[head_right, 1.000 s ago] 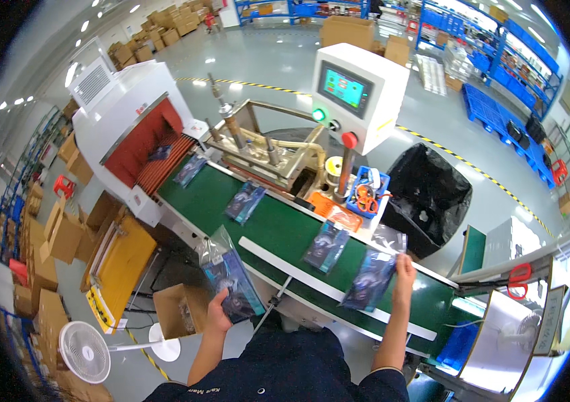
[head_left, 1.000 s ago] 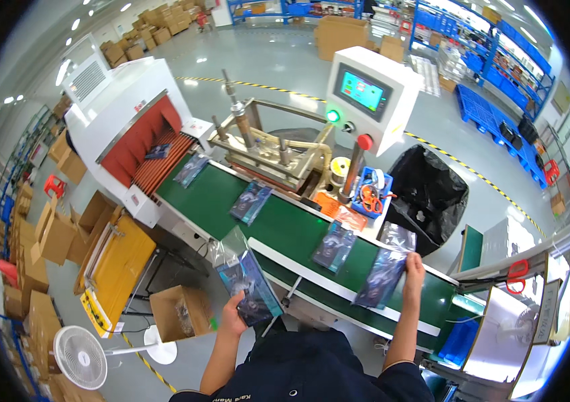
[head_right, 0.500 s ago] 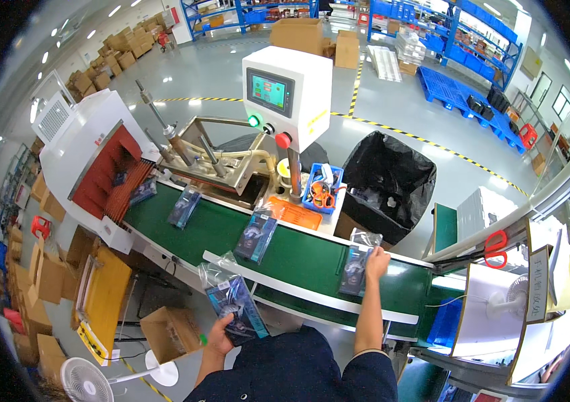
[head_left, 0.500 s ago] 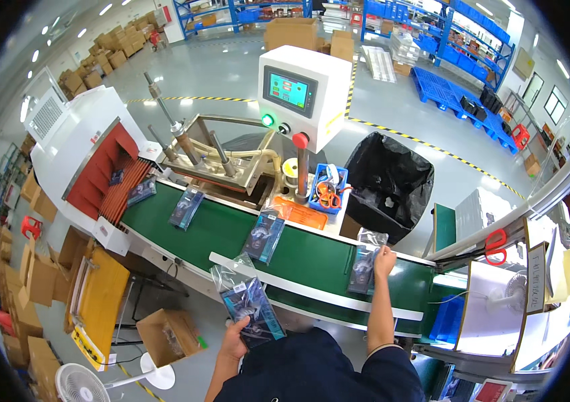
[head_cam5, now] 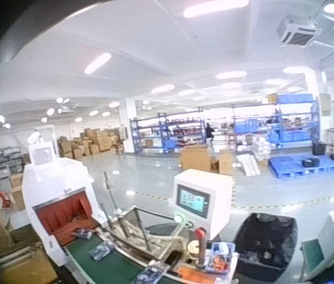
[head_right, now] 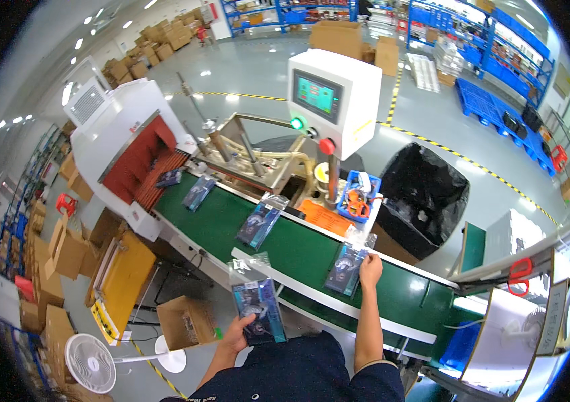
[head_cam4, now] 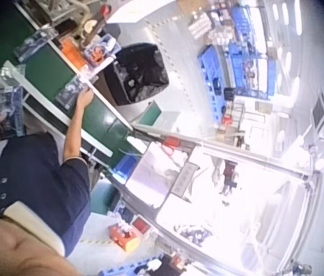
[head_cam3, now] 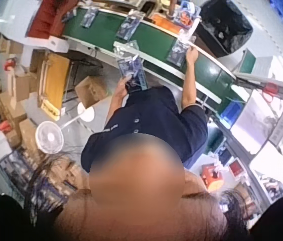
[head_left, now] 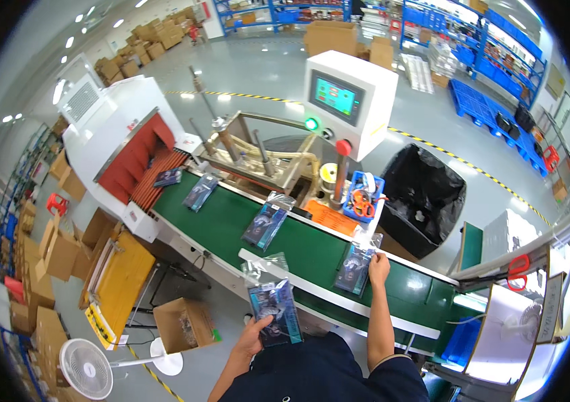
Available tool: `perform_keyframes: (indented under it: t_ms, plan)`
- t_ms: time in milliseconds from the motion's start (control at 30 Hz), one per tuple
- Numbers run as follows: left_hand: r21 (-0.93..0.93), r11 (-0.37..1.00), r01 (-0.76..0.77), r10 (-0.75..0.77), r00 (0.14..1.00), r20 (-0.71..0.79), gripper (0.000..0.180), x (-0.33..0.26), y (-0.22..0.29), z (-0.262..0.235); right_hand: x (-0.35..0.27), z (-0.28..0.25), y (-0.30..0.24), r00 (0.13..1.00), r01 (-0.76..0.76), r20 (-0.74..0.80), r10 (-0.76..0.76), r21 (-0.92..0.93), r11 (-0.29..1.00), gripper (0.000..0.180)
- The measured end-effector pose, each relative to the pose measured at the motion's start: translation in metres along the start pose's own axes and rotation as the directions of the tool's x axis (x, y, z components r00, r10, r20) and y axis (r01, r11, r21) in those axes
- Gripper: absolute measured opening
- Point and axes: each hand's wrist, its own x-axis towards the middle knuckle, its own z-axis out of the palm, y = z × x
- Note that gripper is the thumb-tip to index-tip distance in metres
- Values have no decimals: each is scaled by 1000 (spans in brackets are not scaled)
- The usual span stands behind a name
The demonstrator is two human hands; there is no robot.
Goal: The person picks up bagged items from a workstation shelf, brings them to a packaging station, and places the items onto a conveyor belt.
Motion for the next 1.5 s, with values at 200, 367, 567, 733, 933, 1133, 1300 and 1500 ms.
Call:
perform_keyframes:
  t_ms: [200,367,567,733,933,1133,1300,1500]
  plan:
    - [41,997,64,-65,998,21,28,-1,4,2,-8,30,-23,996,49,73,-54,60,997,18]
    - [85,996,20,-22,999,27,29,-9,8,-1,-17,54,-42,963,221,140,-230,77,972,17]
    - [116,993,-8,8,1000,0,30,-11,5,-13,-20,63,-55,956,244,155,-248,42,969,19]
    - [153,988,-7,0,999,45,34,-11,8,-12,-47,37,-102,914,288,232,-333,207,935,21]
    - [327,945,-9,-18,997,79,40,-5,6,-5,-123,-38,-179,163,-288,868,-469,497,819,36]
    - [442,892,-93,17,985,172,36,3,-6,-4,-130,-67,-178,356,-306,847,-394,504,807,30]
    - [327,905,-273,232,960,159,27,16,11,35,-127,-91,-167,373,117,739,-560,562,819,26]
    - [49,939,-340,328,930,164,21,44,19,80,-100,-131,-122,611,21,668,-425,523,852,25]
